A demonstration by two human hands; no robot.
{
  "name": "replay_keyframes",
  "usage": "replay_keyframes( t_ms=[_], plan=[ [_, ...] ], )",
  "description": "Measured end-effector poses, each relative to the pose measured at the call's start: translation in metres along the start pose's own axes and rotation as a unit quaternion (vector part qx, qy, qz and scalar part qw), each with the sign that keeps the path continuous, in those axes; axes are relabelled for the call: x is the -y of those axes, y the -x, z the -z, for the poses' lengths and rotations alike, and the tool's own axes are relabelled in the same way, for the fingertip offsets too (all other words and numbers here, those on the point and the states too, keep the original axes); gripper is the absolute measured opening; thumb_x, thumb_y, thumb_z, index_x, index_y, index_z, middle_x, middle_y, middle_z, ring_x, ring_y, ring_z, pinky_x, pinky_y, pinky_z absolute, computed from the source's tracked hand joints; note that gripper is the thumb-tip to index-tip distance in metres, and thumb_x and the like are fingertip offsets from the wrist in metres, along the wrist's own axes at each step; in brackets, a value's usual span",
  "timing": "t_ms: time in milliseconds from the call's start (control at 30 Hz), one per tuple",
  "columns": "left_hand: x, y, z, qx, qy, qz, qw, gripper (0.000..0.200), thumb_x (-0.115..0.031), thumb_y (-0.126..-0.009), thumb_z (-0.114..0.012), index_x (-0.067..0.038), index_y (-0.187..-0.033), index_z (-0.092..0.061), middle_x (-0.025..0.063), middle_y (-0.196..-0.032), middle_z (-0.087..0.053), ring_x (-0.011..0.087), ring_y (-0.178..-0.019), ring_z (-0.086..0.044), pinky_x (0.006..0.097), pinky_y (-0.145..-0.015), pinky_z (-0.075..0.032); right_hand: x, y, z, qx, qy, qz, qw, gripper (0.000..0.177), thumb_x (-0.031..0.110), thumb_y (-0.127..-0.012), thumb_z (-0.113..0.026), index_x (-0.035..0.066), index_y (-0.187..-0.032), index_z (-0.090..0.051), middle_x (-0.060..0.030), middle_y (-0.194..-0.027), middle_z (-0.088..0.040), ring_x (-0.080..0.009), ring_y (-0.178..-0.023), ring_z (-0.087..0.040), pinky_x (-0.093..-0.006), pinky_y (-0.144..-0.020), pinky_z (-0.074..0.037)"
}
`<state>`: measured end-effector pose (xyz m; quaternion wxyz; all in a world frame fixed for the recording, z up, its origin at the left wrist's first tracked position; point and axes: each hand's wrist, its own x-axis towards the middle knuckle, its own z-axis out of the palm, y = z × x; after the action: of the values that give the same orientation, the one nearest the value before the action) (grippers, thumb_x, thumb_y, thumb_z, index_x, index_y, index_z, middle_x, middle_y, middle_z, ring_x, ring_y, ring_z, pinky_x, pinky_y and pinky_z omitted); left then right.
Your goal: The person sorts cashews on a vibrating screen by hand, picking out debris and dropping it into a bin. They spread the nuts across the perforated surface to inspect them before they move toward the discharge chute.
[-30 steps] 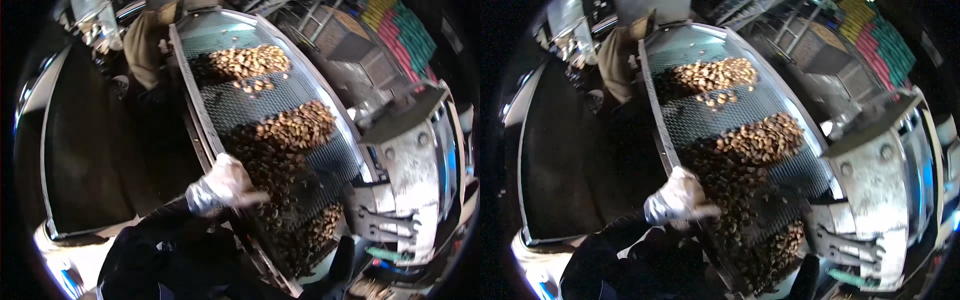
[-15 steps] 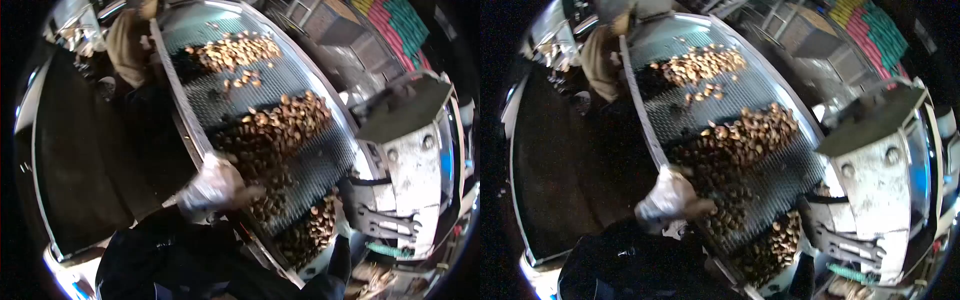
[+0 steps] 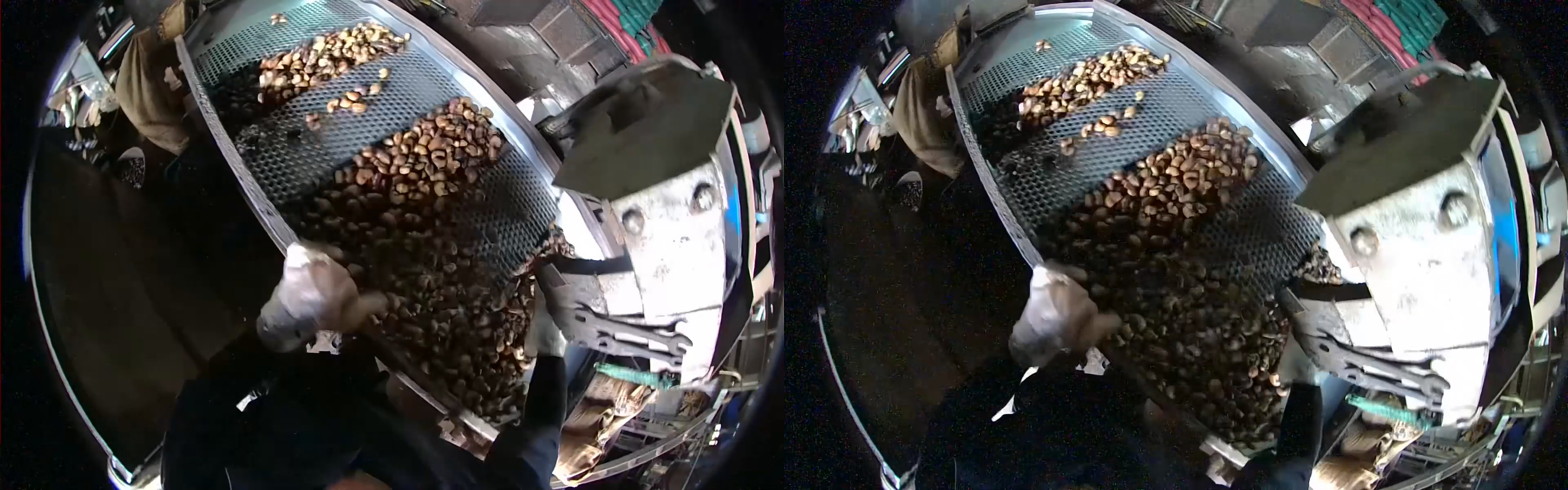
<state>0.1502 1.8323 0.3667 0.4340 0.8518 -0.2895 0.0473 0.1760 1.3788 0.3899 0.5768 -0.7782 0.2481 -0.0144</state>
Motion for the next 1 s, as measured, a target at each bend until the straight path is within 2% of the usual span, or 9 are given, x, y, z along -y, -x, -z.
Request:
replay_keyframes(
  t_ms=[33,133,167,200,267,433,467,633,1000],
  plan=[
    [-0.013,0.001,0.008,-0.023,-0.309,-0.140,0.941,0.017,-0.036,-0.092,-0.086,-0.021,-0.094,-0.077,-0.0077,-0.063,-0.053,0.0161,-0.064,-0.063,0.0445,-0.086,-0.058,-0.003,-0.029,0.003,-0.002,0.033,0.011,0.999,0.059,0.033,-0.113,-0.065,0.001,-0.161,-0.056,-0.0124,-0.161,-0.062,-0.0208,-0.146,-0.057,-0.0342,-0.128,-0.039],
    [0.000,0.002,0.023,-0.014,-0.261,-0.159,0.952,0.023,-0.041,-0.091,-0.086,-0.021,-0.083,-0.078,-0.0057,-0.059,-0.055,0.0177,-0.061,-0.065,0.0435,-0.082,-0.058,-0.006,-0.111,-0.002,-0.008,0.127,0.037,0.991,0.058,0.033,-0.113,-0.065,0.001,-0.160,-0.057,-0.0123,-0.159,-0.063,-0.0211,-0.145,-0.058,-0.0346,-0.126,-0.040],
    [0.017,-0.004,0.023,0.014,-0.197,-0.044,0.979,0.038,-0.044,-0.089,-0.086,-0.020,-0.064,-0.071,-0.0024,-0.052,-0.054,0.0205,-0.053,-0.062,0.0433,-0.079,-0.058,-0.008,-0.128,-0.006,-0.010,0.148,0.039,0.988,0.058,0.033,-0.113,-0.065,0.002,-0.160,-0.057,-0.0123,-0.159,-0.063,-0.0212,-0.145,-0.058,-0.0347,-0.126,-0.041],
    [0.016,-0.003,0.008,0.030,-0.179,-0.049,0.982,0.044,-0.044,-0.088,-0.087,-0.020,-0.057,-0.066,-0.0007,-0.050,-0.053,0.0219,-0.050,-0.060,0.0428,-0.075,-0.058,-0.012,-0.142,-0.009,-0.007,0.164,0.038,0.986,0.058,0.033,-0.113,-0.065,0.002,-0.160,-0.057,-0.0123,-0.159,-0.063,-0.0212,-0.144,-0.059,-0.0348,-0.125,-0.041],
    [-0.009,-0.005,-0.001,-0.085,-0.163,-0.121,0.976,0.037,-0.040,-0.087,-0.087,-0.022,-0.060,-0.069,-0.0019,-0.050,-0.052,0.0216,-0.045,-0.057,0.0429,-0.066,-0.058,-0.022,-0.148,-0.007,-0.004,0.174,0.028,0.984,0.057,0.034,-0.113,-0.065,0.002,-0.160,-0.058,-0.0122,-0.158,-0.064,-0.0214,-0.143,-0.059,-0.0350,-0.125,-0.042],
    [0.014,0.002,0.009,-0.039,-0.300,-0.205,0.931,0.013,-0.032,-0.085,-0.088,-0.028,-0.083,-0.076,-0.0069,-0.052,-0.044,0.0161,-0.051,-0.057,0.0434,-0.074,-0.060,-0.024,-0.091,0.013,0.004,0.144,-0.002,0.990,0.056,0.034,-0.112,-0.065,0.002,-0.158,-0.059,-0.0121,-0.156,-0.065,-0.0218,-0.141,-0.061,-0.0356,-0.122,-0.044],
    [0.003,0.004,-0.011,-0.104,-0.307,-0.197,0.925,0.013,-0.032,-0.086,-0.088,-0.028,-0.084,-0.076,-0.0068,-0.053,-0.043,0.0159,-0.052,-0.056,0.0429,-0.076,-0.060,-0.020,-0.077,0.015,0.007,0.131,-0.009,0.991,0.056,0.034,-0.112,-0.065,0.003,-0.158,-0.059,-0.0121,-0.156,-0.065,-0.0219,-0.141,-0.062,-0.0357,-0.122,-0.045],
    [0.027,0.014,-0.013,-0.101,-0.218,-0.123,0.963,0.024,-0.036,-0.088,-0.089,-0.026,-0.077,-0.071,-0.0078,-0.057,-0.049,0.0149,-0.058,-0.058,0.0485,-0.091,-0.057,0.006,-0.035,0.014,0.007,0.082,-0.011,0.997,0.055,0.034,-0.112,-0.065,0.003,-0.157,-0.060,-0.0119,-0.154,-0.067,-0.0224,-0.138,-0.063,-0.0362,-0.120,-0.047],
    [0.017,0.002,0.011,-0.068,-0.208,-0.092,0.972,0.037,-0.038,-0.077,-0.095,-0.024,-0.058,-0.067,-0.0043,-0.048,-0.050,0.0207,-0.051,-0.060,0.0464,-0.080,-0.060,-0.032,-0.117,0.005,-0.007,0.188,0.009,0.982,0.052,0.035,-0.112,-0.066,0.004,-0.155,-0.063,-0.0116,-0.150,-0.070,-0.0233,-0.133,-0.067,-0.0375,-0.115,-0.051]
  ],
)
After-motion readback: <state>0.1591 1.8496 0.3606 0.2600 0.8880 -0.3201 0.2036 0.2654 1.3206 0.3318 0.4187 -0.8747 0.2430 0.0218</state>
